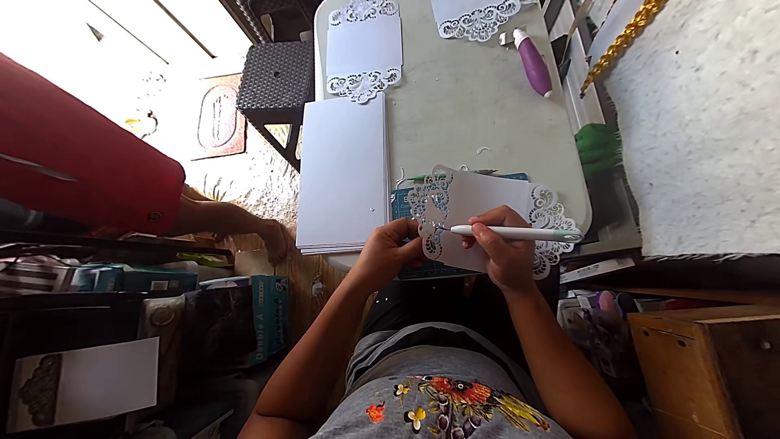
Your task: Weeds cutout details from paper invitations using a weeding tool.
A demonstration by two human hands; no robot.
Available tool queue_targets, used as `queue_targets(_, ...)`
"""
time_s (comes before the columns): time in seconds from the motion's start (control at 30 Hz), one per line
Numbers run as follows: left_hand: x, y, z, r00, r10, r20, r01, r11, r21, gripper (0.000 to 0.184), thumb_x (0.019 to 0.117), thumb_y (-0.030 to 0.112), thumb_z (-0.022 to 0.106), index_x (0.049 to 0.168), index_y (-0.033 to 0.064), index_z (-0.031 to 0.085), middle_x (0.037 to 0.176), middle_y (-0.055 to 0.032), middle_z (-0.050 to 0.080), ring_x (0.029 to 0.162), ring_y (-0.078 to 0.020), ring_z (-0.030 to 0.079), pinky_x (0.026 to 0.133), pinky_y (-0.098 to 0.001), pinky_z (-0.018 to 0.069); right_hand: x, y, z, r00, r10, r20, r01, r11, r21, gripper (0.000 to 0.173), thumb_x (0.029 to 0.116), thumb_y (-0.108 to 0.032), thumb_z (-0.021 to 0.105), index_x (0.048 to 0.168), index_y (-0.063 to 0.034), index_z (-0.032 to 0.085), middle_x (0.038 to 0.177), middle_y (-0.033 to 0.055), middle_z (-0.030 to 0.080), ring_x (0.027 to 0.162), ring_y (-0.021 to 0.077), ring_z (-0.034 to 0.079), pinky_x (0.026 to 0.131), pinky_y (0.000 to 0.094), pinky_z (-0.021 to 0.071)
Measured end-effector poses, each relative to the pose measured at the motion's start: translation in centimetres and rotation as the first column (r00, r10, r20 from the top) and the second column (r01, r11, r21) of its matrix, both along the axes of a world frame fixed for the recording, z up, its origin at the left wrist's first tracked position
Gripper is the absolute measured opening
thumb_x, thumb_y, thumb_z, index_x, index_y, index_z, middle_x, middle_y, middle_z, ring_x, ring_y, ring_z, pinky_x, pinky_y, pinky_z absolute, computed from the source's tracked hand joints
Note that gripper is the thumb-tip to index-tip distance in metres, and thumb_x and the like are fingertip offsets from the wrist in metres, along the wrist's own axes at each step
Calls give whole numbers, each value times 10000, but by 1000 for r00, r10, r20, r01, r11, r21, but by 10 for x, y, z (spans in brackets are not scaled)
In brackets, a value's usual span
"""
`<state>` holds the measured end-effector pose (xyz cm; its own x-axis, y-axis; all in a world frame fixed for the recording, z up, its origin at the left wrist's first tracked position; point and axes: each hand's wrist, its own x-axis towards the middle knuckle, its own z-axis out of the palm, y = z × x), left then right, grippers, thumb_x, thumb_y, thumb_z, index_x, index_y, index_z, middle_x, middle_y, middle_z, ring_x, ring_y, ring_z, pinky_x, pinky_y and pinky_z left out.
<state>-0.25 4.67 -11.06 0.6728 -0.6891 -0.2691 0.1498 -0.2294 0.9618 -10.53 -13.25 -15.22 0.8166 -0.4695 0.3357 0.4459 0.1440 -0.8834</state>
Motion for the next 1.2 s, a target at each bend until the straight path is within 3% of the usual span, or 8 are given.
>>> queue_targets(0.37,1,1,2,1000,-12,-15,12,1000,-18,113,971,-10,649,1061,57,659,859,14,732,693,-44,696,644,-202,598,0,0,0,1000,9,-4,-9,1000,4,157,954,-13,594,1014,-117,696,892,-25,717,717,57,693,675,236,615)
queue_targets(0.93,-1,-1,-1,1000,-3,8,3,1000,-5,89,981,-23,616,1004,62,629,830,20,706,671,-39,678,629,-198,589,0,0,-1,1000,7,-11,-7,1000,4,166,953,-7,590,1002,-121,700,882,-27,719,715,54,694,675,234,616)
queue_targets(1.2,-1,-1,-2,1000,2,29,-2,1000,8,80,998,2,612,1061,49,631,867,-1,715,686,-53,696,633,-212,604,1,0,-1,1000,8,3,-8,1000,0,157,958,-11,587,1003,-113,698,881,-20,718,714,58,693,673,239,616)
